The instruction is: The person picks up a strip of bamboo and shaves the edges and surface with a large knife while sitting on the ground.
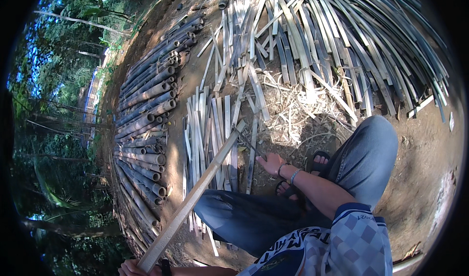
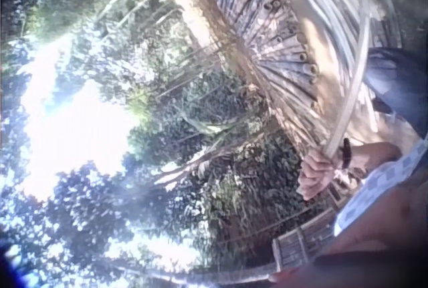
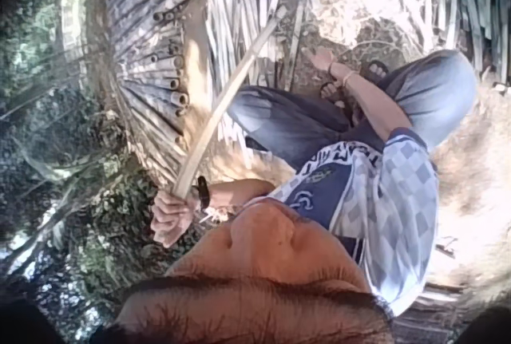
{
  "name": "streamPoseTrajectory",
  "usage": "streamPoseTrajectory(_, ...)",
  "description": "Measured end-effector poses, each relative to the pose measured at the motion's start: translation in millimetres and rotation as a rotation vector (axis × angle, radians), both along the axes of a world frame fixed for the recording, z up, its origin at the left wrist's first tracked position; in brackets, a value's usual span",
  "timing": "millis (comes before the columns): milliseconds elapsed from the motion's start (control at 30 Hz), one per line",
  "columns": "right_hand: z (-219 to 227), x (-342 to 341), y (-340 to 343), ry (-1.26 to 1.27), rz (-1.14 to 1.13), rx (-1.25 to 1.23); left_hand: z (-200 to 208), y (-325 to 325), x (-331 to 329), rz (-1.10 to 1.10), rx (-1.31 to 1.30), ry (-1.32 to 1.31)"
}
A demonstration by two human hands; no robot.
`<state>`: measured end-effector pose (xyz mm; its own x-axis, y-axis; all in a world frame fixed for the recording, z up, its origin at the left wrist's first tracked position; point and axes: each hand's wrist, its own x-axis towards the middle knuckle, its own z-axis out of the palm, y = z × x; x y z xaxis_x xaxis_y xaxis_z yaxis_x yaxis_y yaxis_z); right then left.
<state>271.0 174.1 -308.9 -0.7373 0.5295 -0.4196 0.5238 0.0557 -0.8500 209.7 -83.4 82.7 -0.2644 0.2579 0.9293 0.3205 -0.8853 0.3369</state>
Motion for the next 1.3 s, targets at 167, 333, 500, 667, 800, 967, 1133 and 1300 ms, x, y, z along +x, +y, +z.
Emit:
streamPoseTrajectory(167,21.8,-6.6,4.1,0.197,0.213,0.069,-1.6,-5.5,-6.7,-0.016,0.007,-0.002)
streamPoseTrajectory(333,-1.1,-7.4,8.9,0.011,0.033,0.017,0.6,-1.1,-6.0,-0.022,0.033,-0.004)
streamPoseTrajectory(500,78.9,-12.3,-20.0,0.290,0.301,0.002,-0.9,-7.2,-8.3,0.083,-0.024,-0.007)
streamPoseTrajectory(667,158.0,10.7,-33.0,0.411,0.587,0.032,0.1,-18.6,-13.2,0.069,-0.083,0.022)
streamPoseTrajectory(800,136.8,5.5,-14.8,0.253,0.384,0.052,-1.3,-10.5,-8.9,0.064,-0.050,0.015)
streamPoseTrajectory(967,143.1,27.0,-38.8,0.372,0.477,-0.015,-1.3,-5.6,-2.8,0.107,-0.052,0.029)
streamPoseTrajectory(1133,132.2,16.4,-43.0,0.341,0.403,0.001,-0.6,-13.9,-9.2,0.164,-0.055,-0.045)
streamPoseTrajectory(1300,130.1,21.0,-51.5,0.357,0.377,-0.094,3.6,-8.6,-2.3,0.198,-0.128,0.009)
